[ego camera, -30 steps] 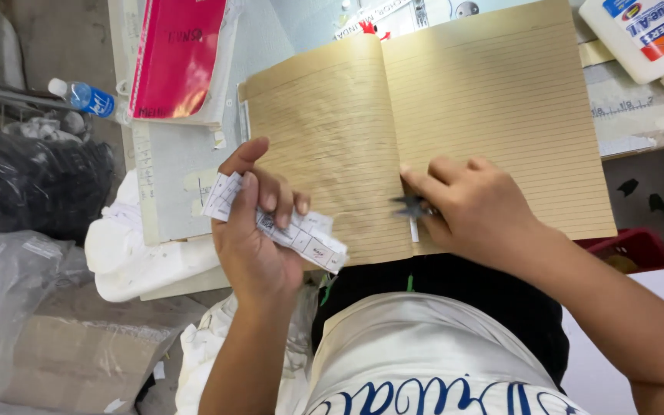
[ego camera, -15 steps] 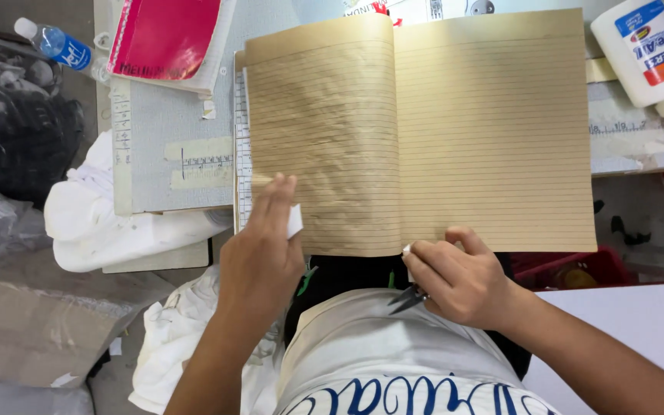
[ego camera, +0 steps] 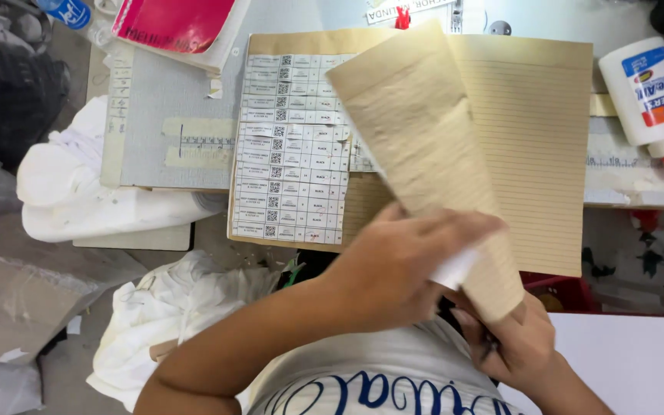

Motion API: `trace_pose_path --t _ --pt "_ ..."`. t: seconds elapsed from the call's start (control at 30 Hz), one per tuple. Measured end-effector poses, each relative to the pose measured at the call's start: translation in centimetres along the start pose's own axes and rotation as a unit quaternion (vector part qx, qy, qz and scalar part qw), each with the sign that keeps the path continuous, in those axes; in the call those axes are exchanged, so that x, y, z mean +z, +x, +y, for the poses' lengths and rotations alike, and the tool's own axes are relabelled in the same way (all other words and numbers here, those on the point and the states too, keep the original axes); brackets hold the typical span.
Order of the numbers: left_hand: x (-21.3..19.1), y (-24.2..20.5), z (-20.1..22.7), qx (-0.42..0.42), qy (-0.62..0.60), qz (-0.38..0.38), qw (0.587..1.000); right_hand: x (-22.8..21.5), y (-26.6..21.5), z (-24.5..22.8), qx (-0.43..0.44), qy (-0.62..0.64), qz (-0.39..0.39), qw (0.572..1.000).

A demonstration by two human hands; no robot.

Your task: Cutting individual identification tags from a strip and gluing them into a production logbook.

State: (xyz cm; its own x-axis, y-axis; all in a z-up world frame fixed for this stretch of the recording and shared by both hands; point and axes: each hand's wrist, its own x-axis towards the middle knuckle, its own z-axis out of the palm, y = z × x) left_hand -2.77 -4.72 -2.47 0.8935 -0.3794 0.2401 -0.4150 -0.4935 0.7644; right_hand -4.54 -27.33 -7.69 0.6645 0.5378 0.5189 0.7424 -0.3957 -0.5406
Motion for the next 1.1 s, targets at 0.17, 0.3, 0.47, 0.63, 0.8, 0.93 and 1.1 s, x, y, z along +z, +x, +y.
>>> trace_pose_path --t 0.17,0.3,0.47,0.63,0.8,0.93,1.1 --pt "4.5 4.2 1.1 0.142 -0.031 -0.014 0.989 -3.3 -7.9 -0.6 0.204 -0.101 -0.016 0.974" --pt "6.1 5.4 1.6 0.238 -0.01 -0.023 0.971 -3.1 -8.0 3.5 0.128 -0.13 0.166 0.969" --pt "3.0 1.7 2.7 0.255 0.016 0.054 0.965 -2.7 0.5 0.7 0.293 0.037 0.151 0.943" --pt "-1.2 -1.4 1.2 0.125 0.019 -0.121 0.985 -3.9 -1.2 2.7 0.319 -0.149 0.042 0.935" --pt "-3.9 -3.2 0.0 -0.001 0.08 -0.059 0.995 -3.9 -1.2 5.0 0.395 -0.005 0.103 0.913" --pt "-3.7 -4.1 -1.4 -0.036 0.141 -0.048 0.988 -3.3 -4.0 8.0 0.394 0.137 0.107 0.903" --pt "-2.0 -4.6 -3.2 0.035 0.293 -0.042 0.955 -3.4 -1.9 6.3 0.402 0.229 0.164 0.871"
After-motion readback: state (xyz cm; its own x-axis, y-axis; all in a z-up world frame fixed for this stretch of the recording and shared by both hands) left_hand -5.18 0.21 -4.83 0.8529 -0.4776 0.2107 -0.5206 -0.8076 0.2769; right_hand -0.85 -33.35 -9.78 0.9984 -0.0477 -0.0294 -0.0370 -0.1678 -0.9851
